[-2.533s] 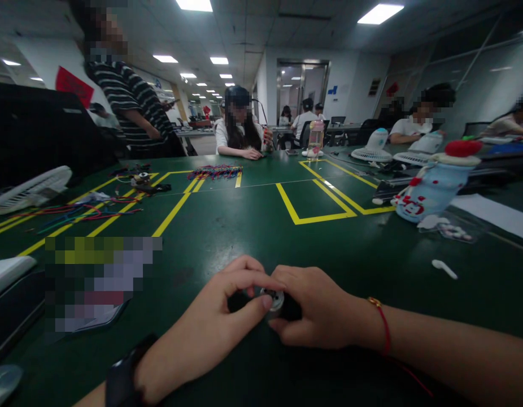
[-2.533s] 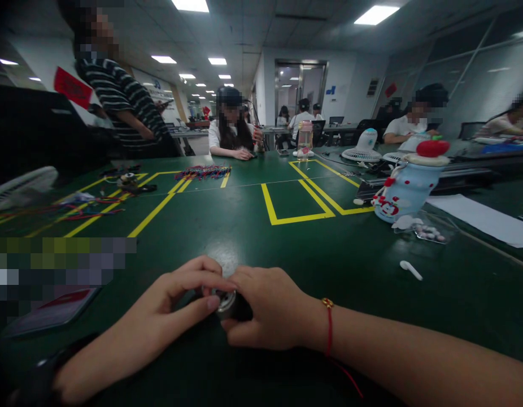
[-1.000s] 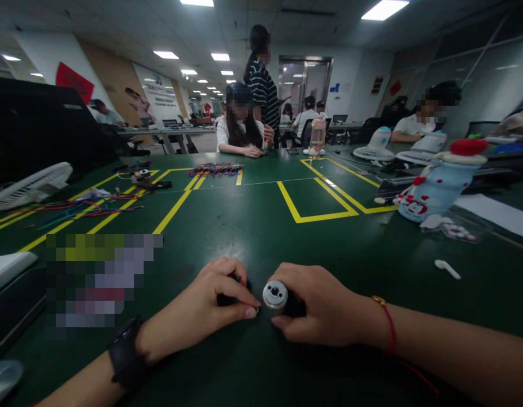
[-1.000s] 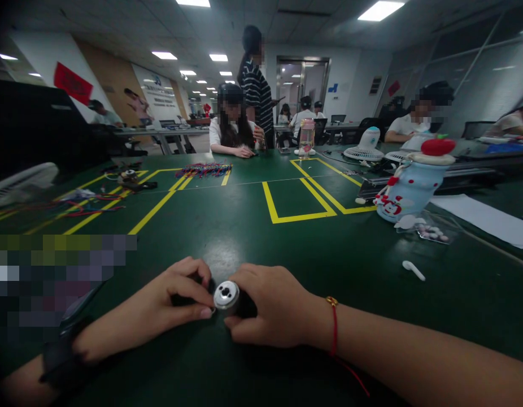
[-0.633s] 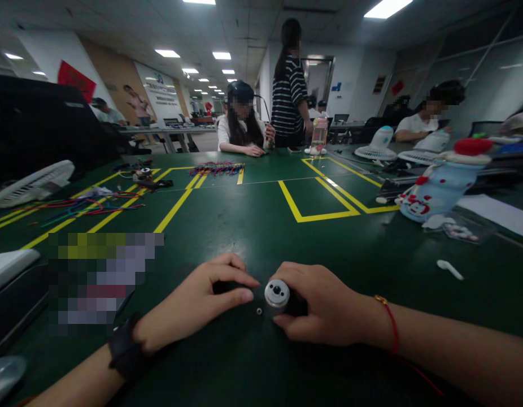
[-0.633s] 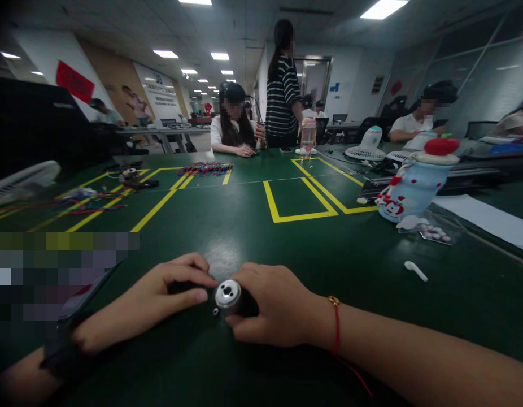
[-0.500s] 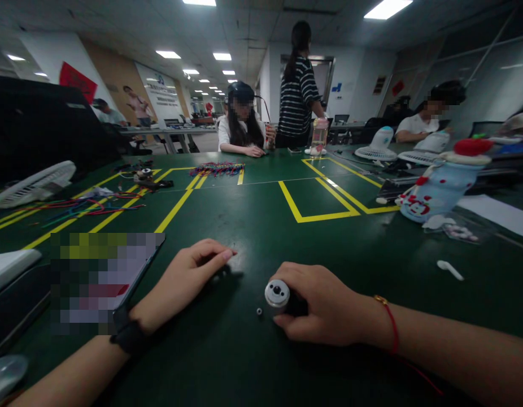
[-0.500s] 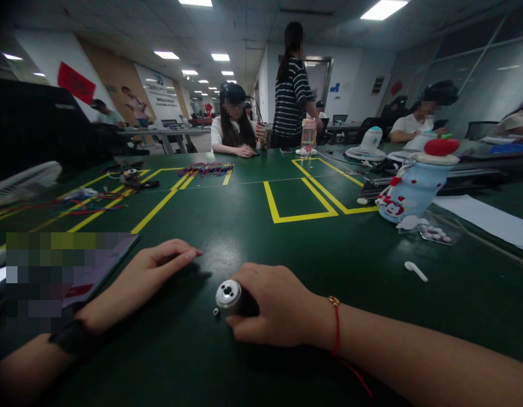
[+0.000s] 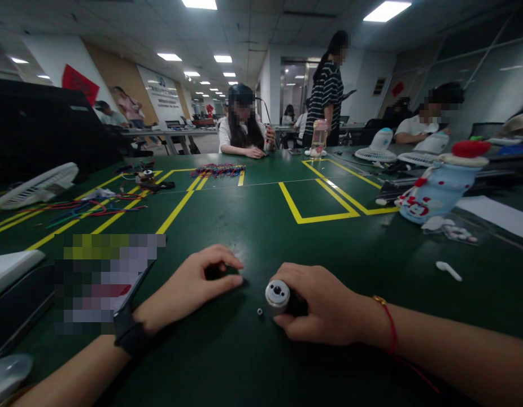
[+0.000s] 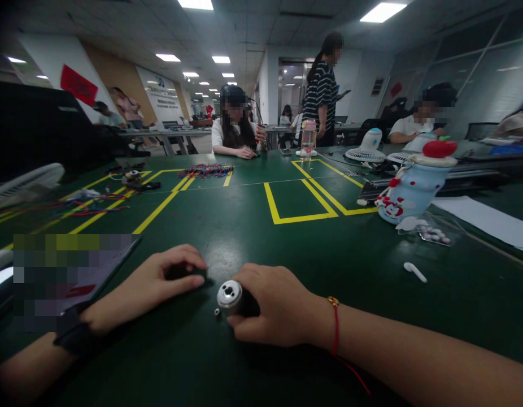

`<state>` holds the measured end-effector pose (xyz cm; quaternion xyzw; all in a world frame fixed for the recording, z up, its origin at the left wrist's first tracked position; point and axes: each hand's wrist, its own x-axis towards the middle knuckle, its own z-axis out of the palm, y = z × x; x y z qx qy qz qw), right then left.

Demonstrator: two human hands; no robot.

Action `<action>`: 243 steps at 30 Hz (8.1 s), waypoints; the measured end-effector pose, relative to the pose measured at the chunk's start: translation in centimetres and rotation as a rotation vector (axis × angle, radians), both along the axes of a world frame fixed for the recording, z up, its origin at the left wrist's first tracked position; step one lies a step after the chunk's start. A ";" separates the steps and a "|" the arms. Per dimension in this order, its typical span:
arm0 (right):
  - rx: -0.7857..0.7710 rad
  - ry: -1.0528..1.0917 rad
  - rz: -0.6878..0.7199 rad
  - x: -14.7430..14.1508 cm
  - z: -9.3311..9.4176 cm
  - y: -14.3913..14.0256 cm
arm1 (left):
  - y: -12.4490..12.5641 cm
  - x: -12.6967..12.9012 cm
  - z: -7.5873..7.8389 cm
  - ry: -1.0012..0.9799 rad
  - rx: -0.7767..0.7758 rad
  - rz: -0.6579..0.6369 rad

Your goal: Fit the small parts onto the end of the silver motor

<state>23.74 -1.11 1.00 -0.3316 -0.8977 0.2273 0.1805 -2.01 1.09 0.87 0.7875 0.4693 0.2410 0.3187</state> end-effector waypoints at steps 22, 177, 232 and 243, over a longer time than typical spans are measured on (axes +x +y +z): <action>0.073 -0.015 0.006 -0.1 -0.6 0.1 | -3.7 5.4 2.0 -0.176 0.072 -0.036; -0.212 0.150 -0.066 0.9 0.5 0.1 | -2.3 0.9 0.3 -0.107 -0.121 -0.179; 0.117 0.312 -0.122 -2.6 2.8 -1.7 | -3.7 2.8 0.8 0.057 0.081 -0.208; -0.253 0.496 -0.242 0.0 1.4 0.4 | -3.7 2.4 1.1 0.078 0.056 -0.228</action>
